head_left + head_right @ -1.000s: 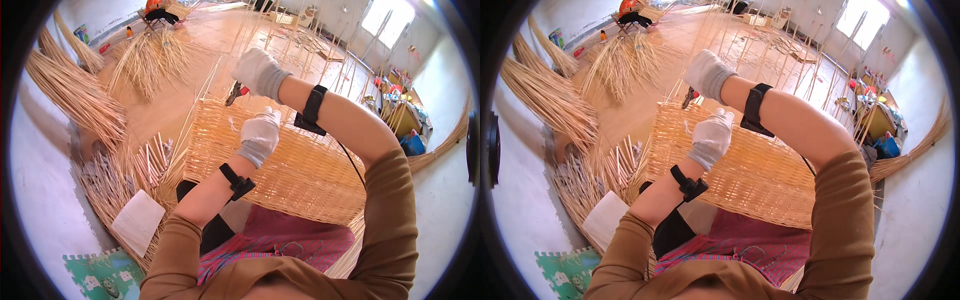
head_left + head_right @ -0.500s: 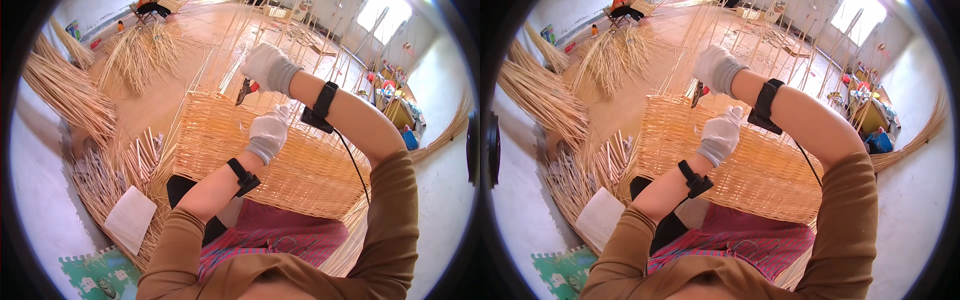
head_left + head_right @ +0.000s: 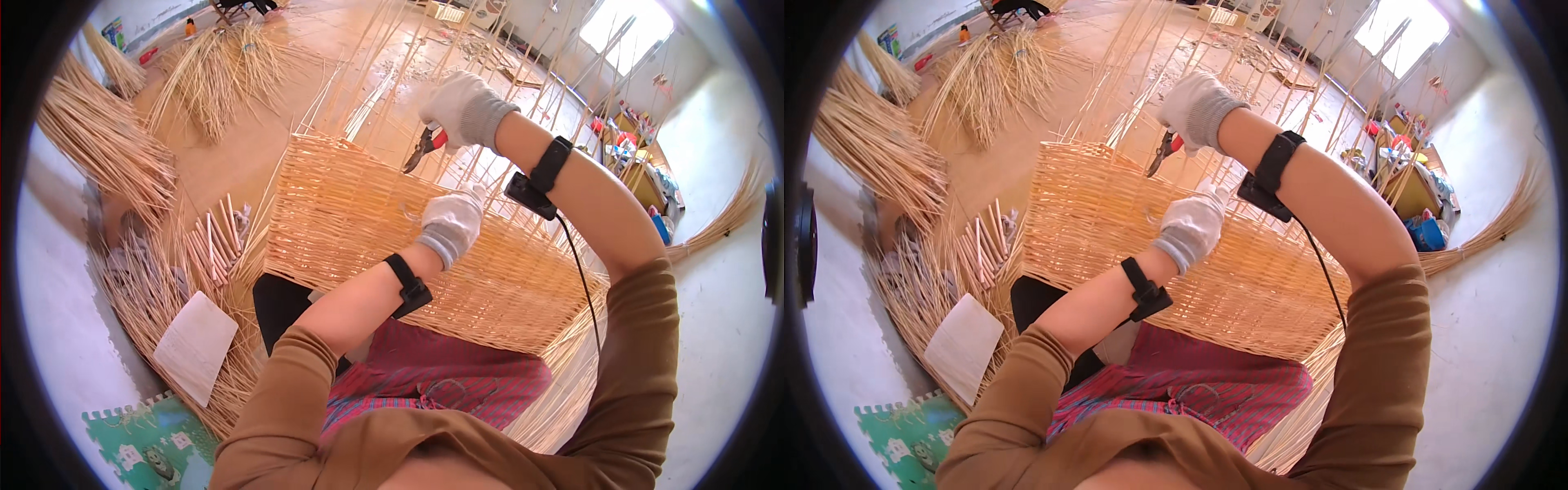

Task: Weave and measure a large wicker basket using dried plant strips.

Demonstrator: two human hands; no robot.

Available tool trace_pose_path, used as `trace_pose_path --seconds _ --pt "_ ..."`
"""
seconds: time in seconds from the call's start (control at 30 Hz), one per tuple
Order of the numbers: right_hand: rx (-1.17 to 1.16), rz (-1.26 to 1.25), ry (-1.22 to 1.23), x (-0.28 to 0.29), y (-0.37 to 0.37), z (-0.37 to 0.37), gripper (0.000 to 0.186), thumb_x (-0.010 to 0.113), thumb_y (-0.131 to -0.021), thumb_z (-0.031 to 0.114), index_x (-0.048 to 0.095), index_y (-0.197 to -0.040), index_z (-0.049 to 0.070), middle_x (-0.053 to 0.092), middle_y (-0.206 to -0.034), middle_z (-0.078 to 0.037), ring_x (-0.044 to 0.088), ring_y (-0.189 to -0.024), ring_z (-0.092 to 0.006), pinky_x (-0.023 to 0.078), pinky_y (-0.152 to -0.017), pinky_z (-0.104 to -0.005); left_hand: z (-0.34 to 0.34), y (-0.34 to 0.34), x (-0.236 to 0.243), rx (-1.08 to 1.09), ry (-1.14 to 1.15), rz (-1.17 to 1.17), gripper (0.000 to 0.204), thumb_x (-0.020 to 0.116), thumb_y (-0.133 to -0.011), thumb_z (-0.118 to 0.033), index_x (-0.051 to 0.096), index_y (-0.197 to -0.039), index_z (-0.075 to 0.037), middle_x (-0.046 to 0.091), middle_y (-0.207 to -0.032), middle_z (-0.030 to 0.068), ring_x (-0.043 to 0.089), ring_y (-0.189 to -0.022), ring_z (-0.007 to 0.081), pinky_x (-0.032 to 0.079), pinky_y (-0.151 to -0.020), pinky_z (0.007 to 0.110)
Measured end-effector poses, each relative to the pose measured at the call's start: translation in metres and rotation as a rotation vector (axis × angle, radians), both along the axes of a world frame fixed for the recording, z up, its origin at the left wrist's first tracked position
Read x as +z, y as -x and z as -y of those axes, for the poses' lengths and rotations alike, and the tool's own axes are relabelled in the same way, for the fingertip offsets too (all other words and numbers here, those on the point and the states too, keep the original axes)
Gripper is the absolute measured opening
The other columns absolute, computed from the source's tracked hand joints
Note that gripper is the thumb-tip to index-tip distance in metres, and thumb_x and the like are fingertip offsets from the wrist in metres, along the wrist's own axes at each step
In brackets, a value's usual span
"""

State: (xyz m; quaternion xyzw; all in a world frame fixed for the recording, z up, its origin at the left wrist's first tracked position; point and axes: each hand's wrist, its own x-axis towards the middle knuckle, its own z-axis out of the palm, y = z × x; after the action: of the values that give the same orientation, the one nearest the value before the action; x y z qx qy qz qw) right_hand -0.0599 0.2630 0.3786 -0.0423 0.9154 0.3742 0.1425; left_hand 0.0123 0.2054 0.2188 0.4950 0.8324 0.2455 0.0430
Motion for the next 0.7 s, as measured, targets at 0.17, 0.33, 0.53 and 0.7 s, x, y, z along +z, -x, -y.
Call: trace_pose_path --seconds 0.17,0.33,0.53,0.7 --pt "-0.126 0.022 0.090 -0.010 -0.010 -0.003 0.046 0.086 -0.070 0.037 0.072 -0.109 0.017 0.072 -0.089 -0.008 0.071 -0.086 -0.0294 0.057 -0.072 -0.0403 -0.020 -0.002 -0.007 -0.043 -0.109 -0.145 0.030 0.061 -0.088 -0.013 0.067 -0.116 -0.007 0.072 -0.106 0.0114 0.071 -0.098 0.0263 0.057 -0.078 0.039" --pt "-0.084 -0.013 0.109 -0.001 -0.047 -0.009 0.045 0.082 -0.074 0.042 0.071 -0.109 0.016 0.073 -0.087 -0.007 0.071 -0.085 -0.0277 0.056 -0.073 -0.0412 -0.031 -0.007 -0.006 -0.040 -0.159 -0.208 0.031 0.059 -0.090 -0.013 0.065 -0.120 -0.008 0.071 -0.109 0.0114 0.071 -0.099 0.0282 0.057 -0.078 0.041" --pt "-0.182 -0.116 0.149 0.028 -0.078 -0.032 0.048 0.081 -0.069 0.039 0.072 -0.110 0.016 0.073 -0.091 -0.008 0.070 -0.091 -0.0285 0.055 -0.076 -0.0428 -0.062 -0.040 -0.018 -0.044 -0.262 -0.258 0.020 0.063 -0.088 -0.013 0.066 -0.105 -0.002 0.073 -0.095 0.0154 0.074 -0.087 0.0285 0.058 -0.068 0.040" --pt "-0.217 -0.016 0.116 0.010 -0.075 -0.042 0.052 0.082 -0.067 0.039 0.072 -0.113 0.018 0.073 -0.094 -0.010 0.069 -0.092 -0.0317 0.055 -0.077 -0.0437 -0.073 -0.030 -0.022 -0.036 -0.290 -0.205 0.022 0.062 -0.088 -0.014 0.068 -0.105 0.000 0.073 -0.097 0.0153 0.074 -0.086 0.0288 0.058 -0.068 0.040"
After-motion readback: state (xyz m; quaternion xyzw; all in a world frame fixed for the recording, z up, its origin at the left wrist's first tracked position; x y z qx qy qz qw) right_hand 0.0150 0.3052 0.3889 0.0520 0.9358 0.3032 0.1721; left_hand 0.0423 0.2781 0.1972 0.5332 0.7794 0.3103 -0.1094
